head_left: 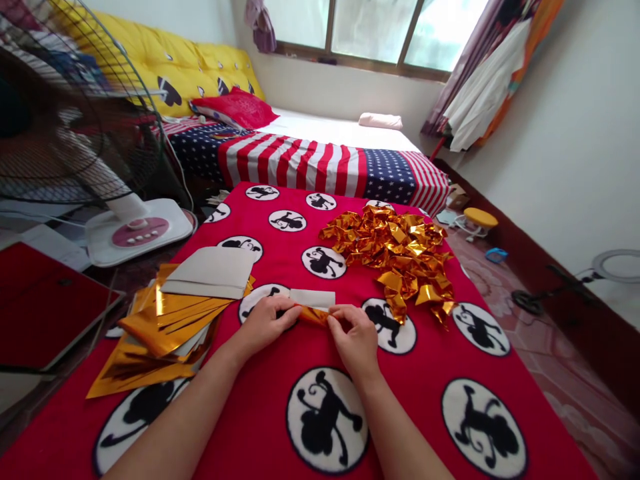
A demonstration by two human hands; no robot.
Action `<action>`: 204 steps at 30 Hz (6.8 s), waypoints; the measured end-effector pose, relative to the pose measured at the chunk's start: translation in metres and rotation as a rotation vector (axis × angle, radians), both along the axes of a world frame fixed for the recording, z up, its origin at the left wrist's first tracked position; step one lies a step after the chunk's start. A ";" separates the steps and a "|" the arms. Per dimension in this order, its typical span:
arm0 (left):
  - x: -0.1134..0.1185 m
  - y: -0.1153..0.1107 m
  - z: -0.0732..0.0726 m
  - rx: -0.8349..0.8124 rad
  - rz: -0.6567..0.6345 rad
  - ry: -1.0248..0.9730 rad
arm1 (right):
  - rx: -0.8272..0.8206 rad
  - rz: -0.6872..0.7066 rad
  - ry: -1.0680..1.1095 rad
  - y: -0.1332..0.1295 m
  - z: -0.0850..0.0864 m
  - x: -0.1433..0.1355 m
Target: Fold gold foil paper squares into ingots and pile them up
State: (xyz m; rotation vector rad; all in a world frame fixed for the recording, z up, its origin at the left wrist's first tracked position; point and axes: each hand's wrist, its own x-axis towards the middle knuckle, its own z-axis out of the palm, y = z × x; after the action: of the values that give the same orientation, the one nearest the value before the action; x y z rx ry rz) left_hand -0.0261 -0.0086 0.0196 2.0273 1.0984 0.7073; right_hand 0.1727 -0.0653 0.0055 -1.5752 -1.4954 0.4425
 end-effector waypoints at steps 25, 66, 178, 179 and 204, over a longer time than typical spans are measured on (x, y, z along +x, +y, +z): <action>0.012 -0.011 -0.010 0.137 0.317 0.114 | 0.003 0.055 -0.213 0.010 0.000 -0.002; 0.013 -0.019 -0.007 0.218 0.453 0.378 | -0.211 -0.139 -0.235 0.020 0.006 -0.001; 0.024 -0.001 -0.012 -0.288 0.333 -0.413 | -0.056 0.173 0.676 0.022 -0.008 0.006; 0.024 -0.003 -0.011 -0.277 0.347 -0.419 | -0.064 0.174 0.703 0.022 -0.007 0.005; 0.024 -0.012 -0.014 -0.211 0.368 -0.416 | -0.067 0.118 0.653 0.016 0.002 -0.004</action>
State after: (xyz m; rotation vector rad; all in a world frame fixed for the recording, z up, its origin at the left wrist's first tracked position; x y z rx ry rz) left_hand -0.0017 -0.0207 0.0057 1.4285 1.2414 1.0908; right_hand 0.1684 -0.0495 0.0070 -1.2216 -1.0705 0.9767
